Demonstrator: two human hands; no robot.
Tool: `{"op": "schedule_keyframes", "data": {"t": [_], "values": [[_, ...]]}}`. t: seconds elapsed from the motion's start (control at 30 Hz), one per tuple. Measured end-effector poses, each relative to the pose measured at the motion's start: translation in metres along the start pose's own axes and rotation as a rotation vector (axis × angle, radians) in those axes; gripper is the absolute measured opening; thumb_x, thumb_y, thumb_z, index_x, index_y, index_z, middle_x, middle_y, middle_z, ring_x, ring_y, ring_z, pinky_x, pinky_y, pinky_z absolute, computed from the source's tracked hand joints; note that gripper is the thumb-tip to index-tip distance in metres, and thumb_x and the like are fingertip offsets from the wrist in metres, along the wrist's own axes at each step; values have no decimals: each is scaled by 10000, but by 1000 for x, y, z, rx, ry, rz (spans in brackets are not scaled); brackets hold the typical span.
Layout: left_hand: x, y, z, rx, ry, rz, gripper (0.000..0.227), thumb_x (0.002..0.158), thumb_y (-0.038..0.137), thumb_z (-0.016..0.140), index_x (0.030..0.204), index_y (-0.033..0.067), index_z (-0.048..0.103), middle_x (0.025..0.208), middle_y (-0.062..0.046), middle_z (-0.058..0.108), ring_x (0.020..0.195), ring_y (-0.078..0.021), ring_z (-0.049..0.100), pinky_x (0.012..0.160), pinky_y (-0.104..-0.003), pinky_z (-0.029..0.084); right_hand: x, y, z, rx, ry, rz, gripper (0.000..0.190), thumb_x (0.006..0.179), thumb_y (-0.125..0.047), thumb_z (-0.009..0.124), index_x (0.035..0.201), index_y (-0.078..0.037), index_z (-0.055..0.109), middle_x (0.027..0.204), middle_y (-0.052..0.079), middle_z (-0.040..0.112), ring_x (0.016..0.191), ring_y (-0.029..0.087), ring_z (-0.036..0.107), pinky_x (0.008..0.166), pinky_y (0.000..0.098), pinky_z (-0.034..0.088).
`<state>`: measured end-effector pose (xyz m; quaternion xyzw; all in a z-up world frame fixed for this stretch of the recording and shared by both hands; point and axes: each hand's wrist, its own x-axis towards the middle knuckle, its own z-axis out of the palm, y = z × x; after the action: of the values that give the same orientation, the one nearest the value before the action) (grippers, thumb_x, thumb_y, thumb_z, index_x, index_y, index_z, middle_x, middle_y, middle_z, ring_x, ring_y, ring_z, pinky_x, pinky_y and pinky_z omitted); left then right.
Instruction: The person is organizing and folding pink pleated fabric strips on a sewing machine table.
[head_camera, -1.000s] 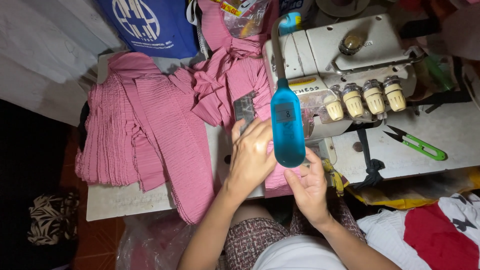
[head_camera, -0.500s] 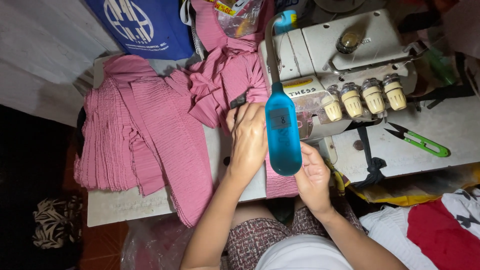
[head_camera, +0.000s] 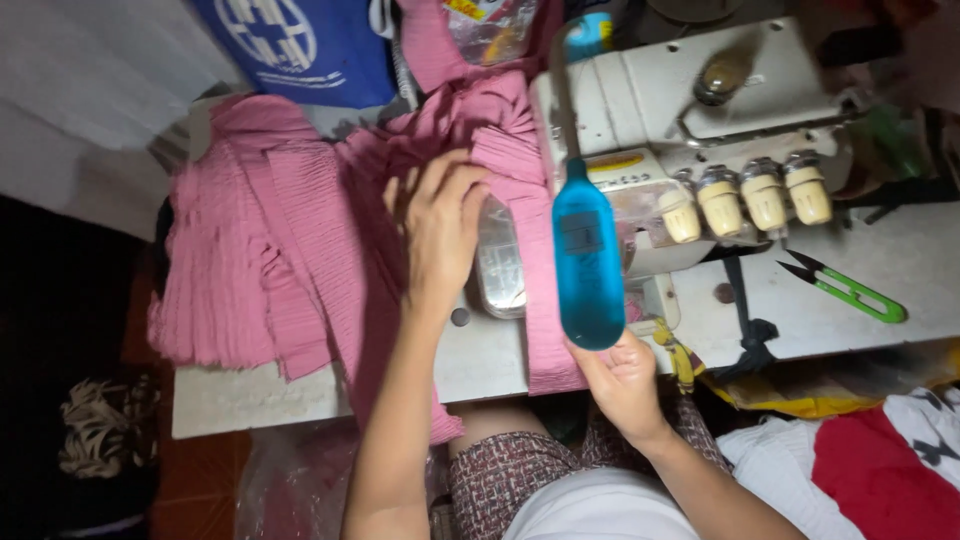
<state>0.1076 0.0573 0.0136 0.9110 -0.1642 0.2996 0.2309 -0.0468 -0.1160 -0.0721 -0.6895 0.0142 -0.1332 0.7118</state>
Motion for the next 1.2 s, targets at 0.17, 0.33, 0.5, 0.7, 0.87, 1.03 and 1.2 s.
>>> {"op": "schedule_keyframes", "data": {"t": [0.17, 0.33, 0.5, 0.7, 0.87, 1.03, 1.2], "values": [[7, -85, -39, -60, 110, -83, 151, 855, 1, 653, 965, 105, 659, 965, -105, 621, 852, -318, 619, 751, -428, 452, 0, -21, 2, -178, -61, 16, 286, 872, -71, 642, 1153, -23, 657, 1186, 93, 678, 1136, 163, 618, 1088, 290, 413], [20, -168, -52, 122, -17, -81, 241, 840, -90, 653, 1051, 18, 697, 1059, -177, 693, 938, -294, 678, 848, -378, 572, -2, -30, 7, -172, -43, 64, 341, 869, -81, 630, 1199, 6, 616, 1229, 117, 652, 1188, 179, 596, 1072, 267, 424], [18, -238, -13, 532, -373, -118, 340, 973, 202, 524, 1297, 138, 602, 1209, -89, 651, 1132, -337, 550, 929, -574, 326, -6, -25, 7, -190, -70, 18, 344, 870, -91, 624, 1202, -5, 609, 1232, 134, 651, 1195, 204, 591, 1097, 311, 414], [16, -267, -3, 772, -259, -18, 106, 852, 228, 636, 863, 268, 733, 935, 33, 715, 944, -233, 622, 874, -460, 341, -13, -19, 6, -197, -73, 15, 349, 863, -94, 643, 1206, -34, 631, 1239, 94, 666, 1201, 191, 593, 1111, 320, 381], [22, -242, -25, 578, -295, -196, 79, 846, 132, 762, 860, 192, 713, 883, -53, 728, 846, -285, 662, 1005, -577, 288, -15, -18, 6, -188, -71, 8, 366, 865, -88, 643, 1224, -23, 619, 1246, 100, 660, 1202, 195, 590, 1110, 320, 389], [19, -235, -43, 93, -69, -245, 103, 891, 27, 700, 915, 58, 606, 817, -98, 707, 681, -219, 679, 640, -358, 594, -15, -21, 7, -164, -59, -12, 359, 868, -83, 641, 1219, -11, 611, 1243, 115, 655, 1206, 212, 590, 1118, 333, 394], [18, -219, -72, 54, -82, -182, 168, 912, 15, 730, 1078, 15, 705, 1052, -104, 725, 914, -255, 688, 798, -372, 540, -11, -27, 8, -82, -65, -3, 423, 882, -63, 623, 1294, 3, 558, 1276, 99, 630, 1188, 186, 587, 1080, 287, 427]]}}
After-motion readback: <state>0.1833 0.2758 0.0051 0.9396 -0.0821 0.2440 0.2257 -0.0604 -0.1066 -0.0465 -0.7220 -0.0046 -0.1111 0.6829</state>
